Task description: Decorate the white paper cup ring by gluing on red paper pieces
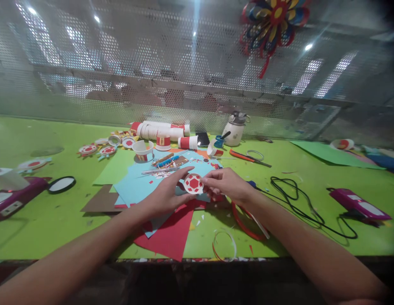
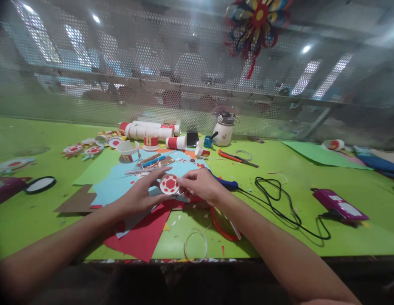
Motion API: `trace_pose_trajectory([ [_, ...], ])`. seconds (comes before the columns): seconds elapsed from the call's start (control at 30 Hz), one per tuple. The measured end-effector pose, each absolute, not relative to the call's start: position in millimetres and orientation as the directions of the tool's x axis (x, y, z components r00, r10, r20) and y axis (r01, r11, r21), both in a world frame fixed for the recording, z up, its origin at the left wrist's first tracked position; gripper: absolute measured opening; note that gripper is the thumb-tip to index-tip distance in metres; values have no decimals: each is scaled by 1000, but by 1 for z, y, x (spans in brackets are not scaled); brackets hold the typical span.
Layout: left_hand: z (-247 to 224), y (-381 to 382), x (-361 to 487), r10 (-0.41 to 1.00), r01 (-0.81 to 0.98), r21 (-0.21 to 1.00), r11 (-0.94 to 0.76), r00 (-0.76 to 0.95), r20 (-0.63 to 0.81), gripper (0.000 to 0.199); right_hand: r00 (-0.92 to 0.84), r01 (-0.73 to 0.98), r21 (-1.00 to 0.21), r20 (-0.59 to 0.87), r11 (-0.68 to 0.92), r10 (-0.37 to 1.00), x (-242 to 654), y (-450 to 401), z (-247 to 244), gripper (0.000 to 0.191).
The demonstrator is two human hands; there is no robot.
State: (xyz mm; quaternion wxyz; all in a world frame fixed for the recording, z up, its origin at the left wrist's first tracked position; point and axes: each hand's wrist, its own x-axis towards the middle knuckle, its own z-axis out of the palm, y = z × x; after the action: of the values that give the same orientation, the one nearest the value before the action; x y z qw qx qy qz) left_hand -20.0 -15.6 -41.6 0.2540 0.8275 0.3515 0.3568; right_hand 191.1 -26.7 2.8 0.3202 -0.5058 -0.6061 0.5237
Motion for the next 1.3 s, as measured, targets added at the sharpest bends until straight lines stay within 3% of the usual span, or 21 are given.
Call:
trace_pose_trajectory([
  [0.3,-41,-16,-22,746,412,635,-653,496,445,54,-268,271,-961,-135,-60,954,187,-28,0,31],
  [0.67,-28,-9,-23,879,215,914,-344,415,233,47,-62,362,-918,150,162,987,208,-17,12,28],
  [0.83,-25,-6,-26,873,215,918,-335,437,216,36,-54,376,-886,273,273,961,215,-10,12,27],
  [1.03,-28,0,-27,913,289,891,-351,316,257,47,-62,506,-806,321,307,945,224,-5,15,17],
  [1.17,-20,-5,-26,935,212,942,-259,300,190,50,-85,597,-734,343,323,935,241,-1,23,20],
  [1.3,-17,-8,-26,941,98,980,-171,311,133,45,50,680,-695,362,234,931,277,15,33,26],
])
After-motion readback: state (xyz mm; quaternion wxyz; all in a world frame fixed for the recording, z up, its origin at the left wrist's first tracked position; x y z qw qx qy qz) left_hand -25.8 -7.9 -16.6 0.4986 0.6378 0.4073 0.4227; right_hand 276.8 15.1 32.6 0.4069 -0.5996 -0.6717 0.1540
